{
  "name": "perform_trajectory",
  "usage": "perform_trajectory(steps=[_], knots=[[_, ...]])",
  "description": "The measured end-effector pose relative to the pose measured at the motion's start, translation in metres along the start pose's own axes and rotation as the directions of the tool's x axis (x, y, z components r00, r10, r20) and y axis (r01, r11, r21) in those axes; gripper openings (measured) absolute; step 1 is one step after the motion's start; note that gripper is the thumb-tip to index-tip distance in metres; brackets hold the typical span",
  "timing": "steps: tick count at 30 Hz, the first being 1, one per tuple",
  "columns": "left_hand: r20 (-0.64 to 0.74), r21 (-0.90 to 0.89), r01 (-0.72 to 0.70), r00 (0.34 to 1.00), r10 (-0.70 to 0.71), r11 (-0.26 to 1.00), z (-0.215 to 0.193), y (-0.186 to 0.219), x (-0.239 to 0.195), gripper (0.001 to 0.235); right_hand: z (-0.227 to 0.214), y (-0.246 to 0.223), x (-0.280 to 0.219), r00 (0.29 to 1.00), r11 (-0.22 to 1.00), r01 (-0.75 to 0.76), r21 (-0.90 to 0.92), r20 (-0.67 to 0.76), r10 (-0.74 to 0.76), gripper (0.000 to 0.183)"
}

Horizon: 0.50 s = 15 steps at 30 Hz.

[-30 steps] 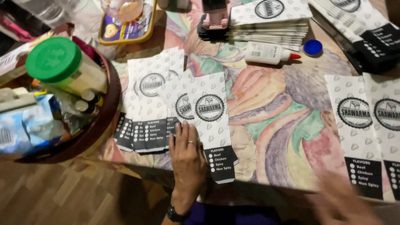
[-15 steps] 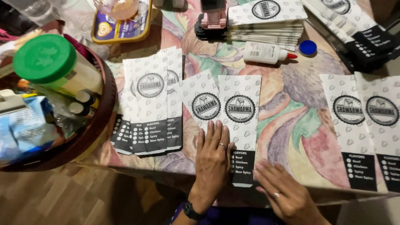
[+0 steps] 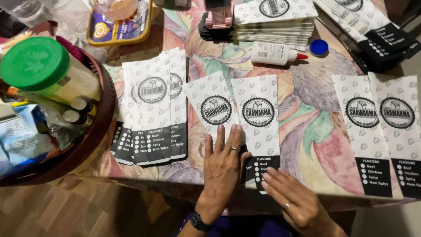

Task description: Applying glue to the edges of paper sleeves and folding them to assemble packaging.

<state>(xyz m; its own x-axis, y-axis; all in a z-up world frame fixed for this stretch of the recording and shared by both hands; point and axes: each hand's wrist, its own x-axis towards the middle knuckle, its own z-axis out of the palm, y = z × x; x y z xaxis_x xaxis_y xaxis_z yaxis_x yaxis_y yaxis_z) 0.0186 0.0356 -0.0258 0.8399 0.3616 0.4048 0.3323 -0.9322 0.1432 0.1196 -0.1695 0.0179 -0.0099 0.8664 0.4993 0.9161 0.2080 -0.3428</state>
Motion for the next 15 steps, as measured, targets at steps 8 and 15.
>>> perform_trajectory(steps=[8, 15], knots=[[-0.200, -0.395, -0.210, 0.970, 0.140, 0.894, -0.045, 0.015, 0.005, 0.049, -0.015, 0.004, -0.009, 0.978, 0.987, -0.145, -0.072, -0.164, 0.132, 0.040], [-0.253, -0.651, -0.404, 0.913, 0.319, 0.642, -0.039, 0.056, -0.016, 0.013, -0.025, -0.001, -0.007, 0.945, 0.982, -0.177, -0.064, -0.289, 0.151, 0.031]])
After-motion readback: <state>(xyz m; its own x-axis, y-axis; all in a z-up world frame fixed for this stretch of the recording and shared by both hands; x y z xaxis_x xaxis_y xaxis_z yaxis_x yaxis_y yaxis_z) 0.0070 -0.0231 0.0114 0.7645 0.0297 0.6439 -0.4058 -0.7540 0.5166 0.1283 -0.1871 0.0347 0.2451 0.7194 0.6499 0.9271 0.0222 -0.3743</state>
